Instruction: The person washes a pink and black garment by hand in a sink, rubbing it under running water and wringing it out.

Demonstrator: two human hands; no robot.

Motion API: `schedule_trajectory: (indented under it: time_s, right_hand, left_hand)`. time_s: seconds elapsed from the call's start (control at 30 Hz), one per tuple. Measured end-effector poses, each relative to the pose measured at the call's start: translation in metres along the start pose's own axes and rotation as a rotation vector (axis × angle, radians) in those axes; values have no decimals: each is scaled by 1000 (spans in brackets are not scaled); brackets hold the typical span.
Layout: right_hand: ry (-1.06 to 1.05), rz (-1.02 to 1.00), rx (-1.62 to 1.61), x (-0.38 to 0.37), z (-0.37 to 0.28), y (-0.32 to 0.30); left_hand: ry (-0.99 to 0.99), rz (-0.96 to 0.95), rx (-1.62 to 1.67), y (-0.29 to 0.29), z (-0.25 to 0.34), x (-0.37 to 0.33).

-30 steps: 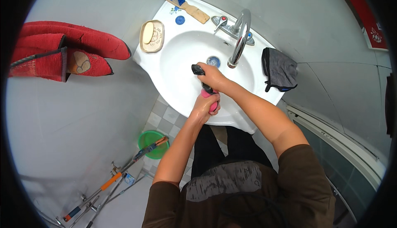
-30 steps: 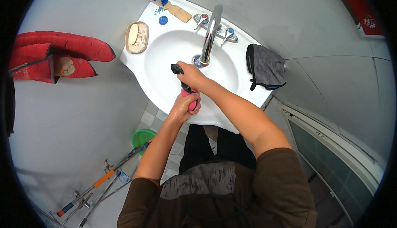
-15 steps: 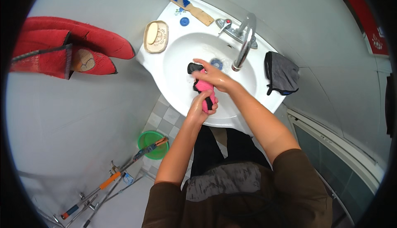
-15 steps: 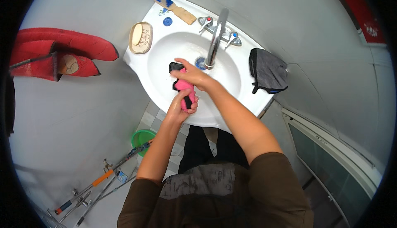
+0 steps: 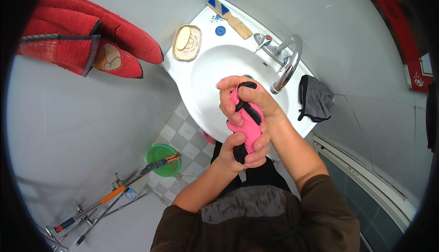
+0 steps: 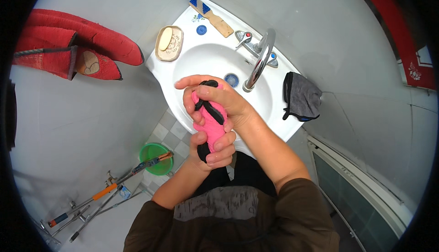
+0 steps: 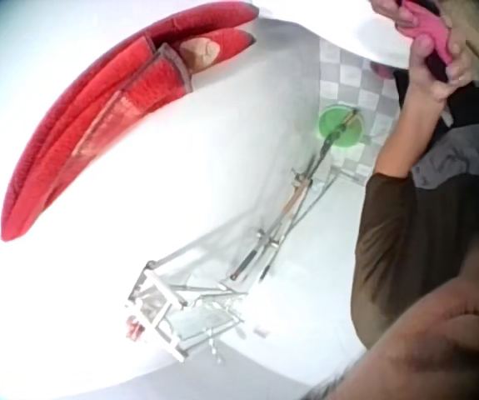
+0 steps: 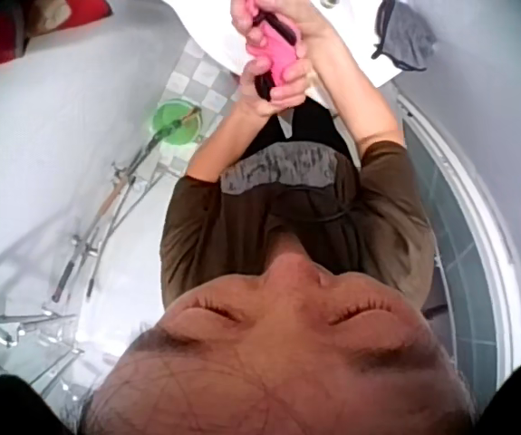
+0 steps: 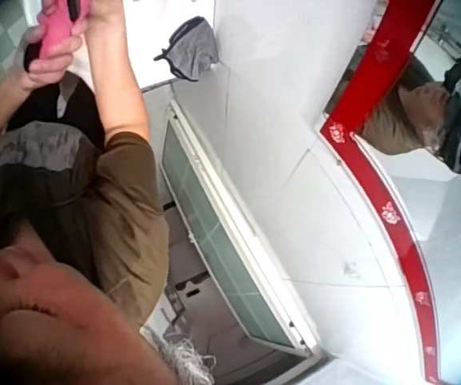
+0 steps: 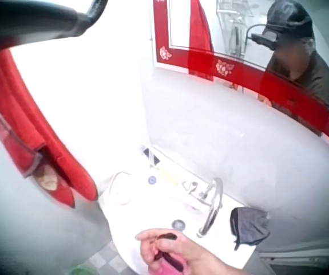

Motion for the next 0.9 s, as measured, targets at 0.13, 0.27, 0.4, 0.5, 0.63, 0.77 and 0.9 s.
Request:
schedule_trajectory:
  time_s: [0.13,0.27,0.4,0.5,0.63,0.77,0.9]
  right_hand:
    - [145,231,540,0,-12,-13]
    - [257,273,706,1,-5,-40]
    - [319,344,1051,1,3,-64]
    - [273,327,1392,4,17,-94]
    - [138,273,1835,1,35,-125]
    - [31,435,2033,-8,41,-163]
    - [6,673,2080,-14,37,-175]
  left_hand:
    - [-52,236,-178,-26,16,1]
    - [-72,423,-508,-41,29,-1]
    - [-143,687,-688,-77,42,2]
    - [-151,799,-899,-112,56,1]
    - [-104,1056,-1215,-178,85,5]
    - [178,1232,-2025,-208,120,-5]
    - [286,1388,-1878,-200,120,0]
Point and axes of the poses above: each hand's wrist, its own x-axis away from the middle knuckle, its own y-axis out of the palm, z = x × y, the point moved 7 cm from there along -x, towards the middle knuckle, and after that the axes turned 4 degrees about z, right-handed, at the moved point
